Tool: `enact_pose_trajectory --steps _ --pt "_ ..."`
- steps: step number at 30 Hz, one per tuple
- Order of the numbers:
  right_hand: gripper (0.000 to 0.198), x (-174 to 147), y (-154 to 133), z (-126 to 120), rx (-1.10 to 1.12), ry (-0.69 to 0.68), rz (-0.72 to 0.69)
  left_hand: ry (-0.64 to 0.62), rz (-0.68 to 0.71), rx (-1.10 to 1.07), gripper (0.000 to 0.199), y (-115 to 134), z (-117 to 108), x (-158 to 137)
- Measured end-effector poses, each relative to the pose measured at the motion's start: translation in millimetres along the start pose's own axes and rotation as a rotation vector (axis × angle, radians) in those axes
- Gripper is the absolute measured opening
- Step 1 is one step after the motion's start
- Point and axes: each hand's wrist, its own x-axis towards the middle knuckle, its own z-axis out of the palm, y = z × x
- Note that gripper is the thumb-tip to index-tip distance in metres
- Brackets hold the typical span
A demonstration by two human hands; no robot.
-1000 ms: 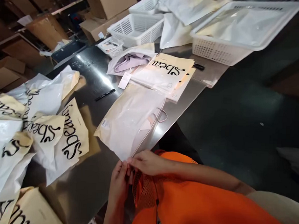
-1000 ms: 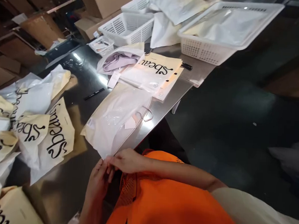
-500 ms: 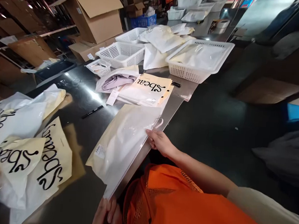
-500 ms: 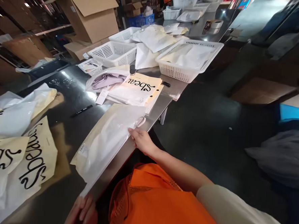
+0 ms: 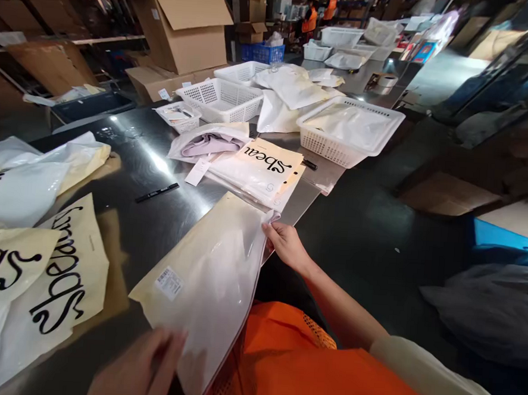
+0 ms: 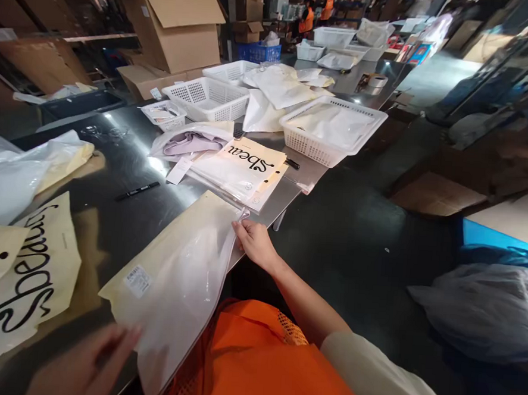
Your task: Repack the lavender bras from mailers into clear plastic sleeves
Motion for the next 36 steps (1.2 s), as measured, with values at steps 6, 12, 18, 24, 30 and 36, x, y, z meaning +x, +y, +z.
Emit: enact_pose_trajectory --steps 6,12,18,24,30,36 --pt "0.058 4.6 -11.6 -6.4 -0.048 -0.072 -0.119 -0.5 0.885 0.285 0.022 89.0 110.5 182.3" --pt "0.049 -21.9 1.1 -25.3 -0.116 -0.092 -0.06 -0.541 0.939 0.365 0.029 91.4 182.8 245.5" --pt "0.04 -21.3 12.7 -37.3 0.128 0.229 -0.122 -0.554 0.969 0.505 0.029 109.3 157.8 242.4" --pt "0.02 15.2 8.6 -45.6 0.114 0.422 -0.36 -0.54 1.007 0.564 0.029 114.8 170.2 234.6" --pt "0.015 12.0 15.1 -34.2 -0.232 0.37 -0.287 -0.485 1.058 0.61 0.025 115.3 177.0 231.2" --pt "0.013 8.2 13.7 -35.8 -0.175 0.061 -0.335 -0.451 1.112 0.64 0.023 119.4 181.7 221.7"
